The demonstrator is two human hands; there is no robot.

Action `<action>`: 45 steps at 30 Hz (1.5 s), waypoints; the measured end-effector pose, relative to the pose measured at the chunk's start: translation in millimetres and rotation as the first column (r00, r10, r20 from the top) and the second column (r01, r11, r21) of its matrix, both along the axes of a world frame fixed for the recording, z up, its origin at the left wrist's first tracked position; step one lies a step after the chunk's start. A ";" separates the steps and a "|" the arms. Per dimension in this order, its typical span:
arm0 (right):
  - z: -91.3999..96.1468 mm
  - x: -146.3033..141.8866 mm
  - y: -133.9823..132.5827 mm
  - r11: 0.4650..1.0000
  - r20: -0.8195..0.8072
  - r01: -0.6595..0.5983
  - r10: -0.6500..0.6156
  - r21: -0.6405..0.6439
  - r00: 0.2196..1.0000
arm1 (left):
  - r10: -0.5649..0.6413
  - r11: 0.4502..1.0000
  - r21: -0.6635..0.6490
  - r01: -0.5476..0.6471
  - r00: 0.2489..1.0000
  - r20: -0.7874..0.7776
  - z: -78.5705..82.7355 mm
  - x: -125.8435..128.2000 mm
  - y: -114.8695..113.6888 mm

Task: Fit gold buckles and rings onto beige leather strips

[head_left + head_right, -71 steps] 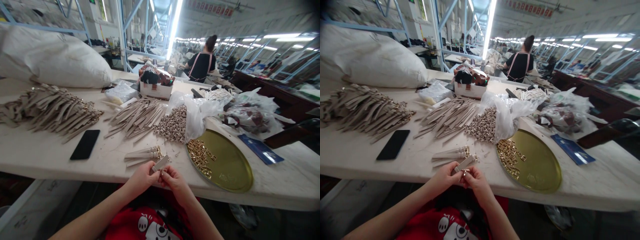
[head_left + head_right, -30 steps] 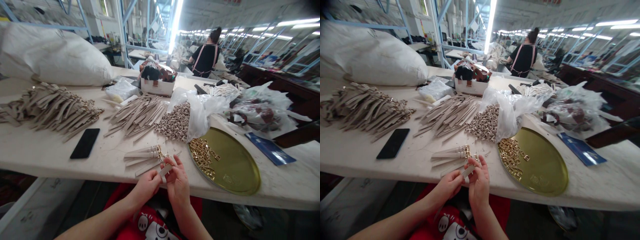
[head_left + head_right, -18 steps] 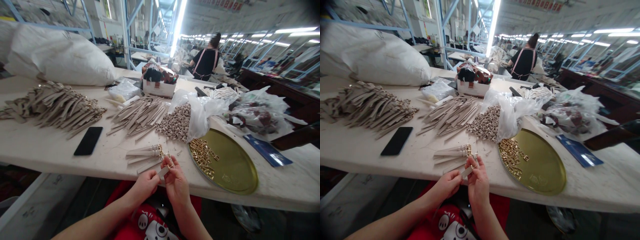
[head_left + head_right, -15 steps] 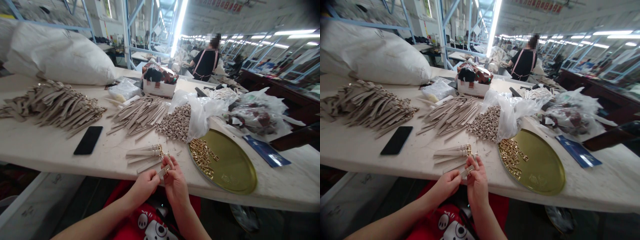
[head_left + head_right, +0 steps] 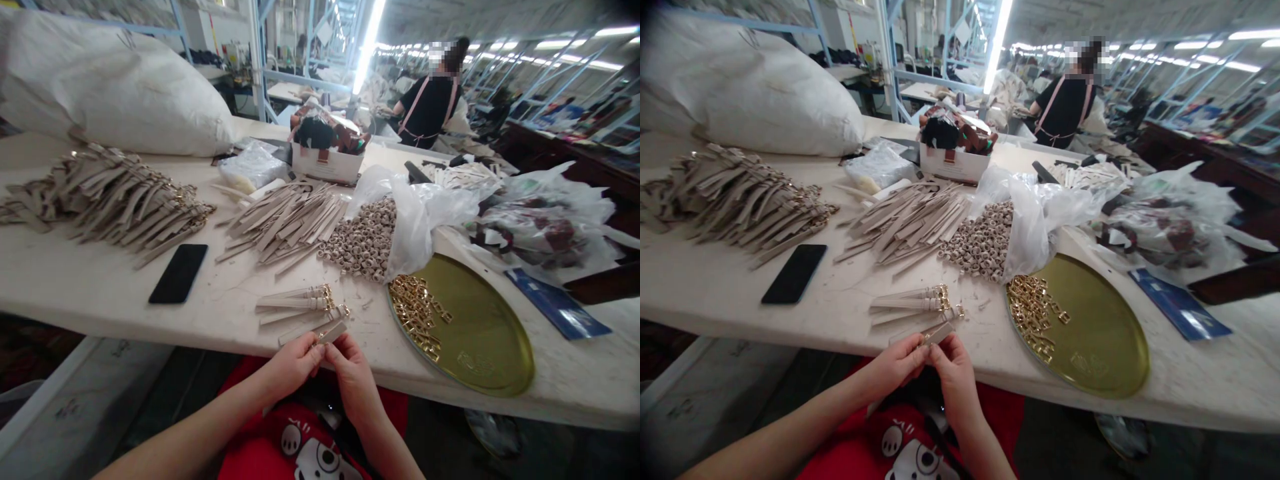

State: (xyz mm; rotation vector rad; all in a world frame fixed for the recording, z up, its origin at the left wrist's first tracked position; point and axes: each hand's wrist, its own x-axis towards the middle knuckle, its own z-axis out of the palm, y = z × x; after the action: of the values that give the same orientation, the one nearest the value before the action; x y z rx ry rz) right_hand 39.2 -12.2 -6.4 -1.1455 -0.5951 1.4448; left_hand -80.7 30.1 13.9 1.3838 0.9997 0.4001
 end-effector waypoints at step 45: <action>-12.5 130.6 122.4 0.992 0.989 0.026 -0.128 0.127 0.076 | 0.004 0.991 0.134 -0.002 1.000 -0.017 -4.2 8.8 -0.6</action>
State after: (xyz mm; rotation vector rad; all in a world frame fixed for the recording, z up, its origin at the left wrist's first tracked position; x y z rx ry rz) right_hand 169.9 110.2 -18.9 -2.0380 -1.5083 0.2144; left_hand -71.9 29.5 9.7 1.5089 1.0041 0.4653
